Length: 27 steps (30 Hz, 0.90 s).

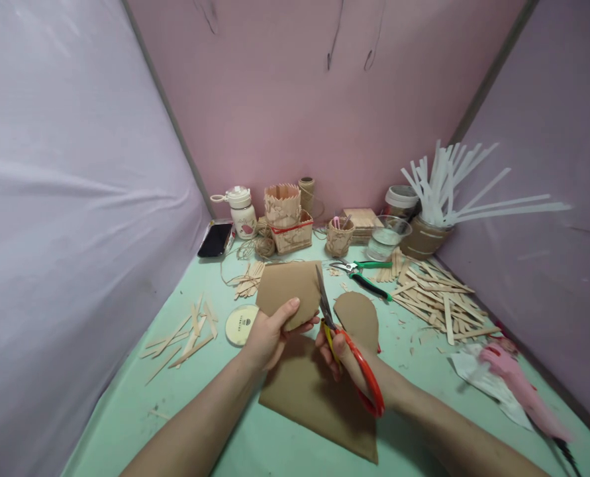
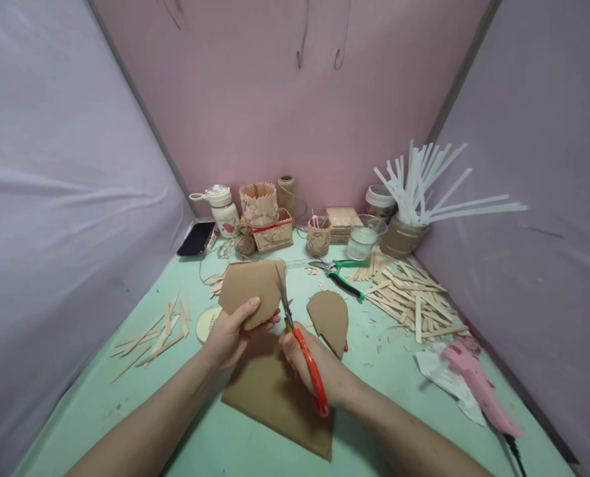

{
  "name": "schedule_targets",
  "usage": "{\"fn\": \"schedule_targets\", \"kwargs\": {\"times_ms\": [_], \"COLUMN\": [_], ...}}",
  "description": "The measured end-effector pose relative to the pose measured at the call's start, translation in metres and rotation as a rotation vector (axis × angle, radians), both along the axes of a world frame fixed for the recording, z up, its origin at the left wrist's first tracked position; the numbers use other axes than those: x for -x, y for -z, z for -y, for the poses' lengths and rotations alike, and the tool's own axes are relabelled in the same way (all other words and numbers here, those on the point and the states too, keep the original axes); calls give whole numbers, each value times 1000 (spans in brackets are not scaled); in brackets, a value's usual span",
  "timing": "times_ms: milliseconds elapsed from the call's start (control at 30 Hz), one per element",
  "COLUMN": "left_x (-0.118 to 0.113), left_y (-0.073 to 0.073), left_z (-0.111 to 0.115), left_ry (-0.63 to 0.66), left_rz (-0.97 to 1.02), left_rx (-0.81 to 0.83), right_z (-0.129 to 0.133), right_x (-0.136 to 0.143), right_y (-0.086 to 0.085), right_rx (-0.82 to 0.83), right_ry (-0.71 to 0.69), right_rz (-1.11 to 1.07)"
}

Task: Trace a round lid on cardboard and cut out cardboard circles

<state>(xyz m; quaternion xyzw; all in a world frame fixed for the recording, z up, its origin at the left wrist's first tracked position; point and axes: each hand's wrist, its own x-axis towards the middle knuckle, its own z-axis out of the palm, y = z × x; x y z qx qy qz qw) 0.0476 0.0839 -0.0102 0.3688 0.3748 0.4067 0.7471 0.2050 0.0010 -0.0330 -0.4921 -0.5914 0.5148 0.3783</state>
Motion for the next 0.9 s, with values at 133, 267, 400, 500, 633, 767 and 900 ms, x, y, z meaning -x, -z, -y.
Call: {"fn": "schedule_targets", "kwargs": {"times_ms": [133, 267, 400, 500, 633, 767, 900], "left_x": [1, 0, -1, -1, -1, -1, -2], "left_y": [0, 3, 6, 5, 3, 4, 5], "left_z": [0, 1, 2, 1, 1, 2, 3], "left_ry": [35, 53, 70, 66, 68, 68, 46], "left_rz": [-12, -18, -21, -18, -11, 3, 23], "left_rx": [-15, -9, 21, 48, 58, 62, 63], "right_z": [2, 2, 2, 2, 3, 4, 3], "right_x": [-1, -3, -5, -6, -6, -2, 2], "right_y": [-3, -7, -12, -11, -5, -1, 5], "right_rx": [21, 8, 13, 12, -4, 17, 24], "right_ry": [-15, -26, -19, 1, 16, 59, 99], "right_rz": [2, 57, 113, 116, 71, 22, -34]}}
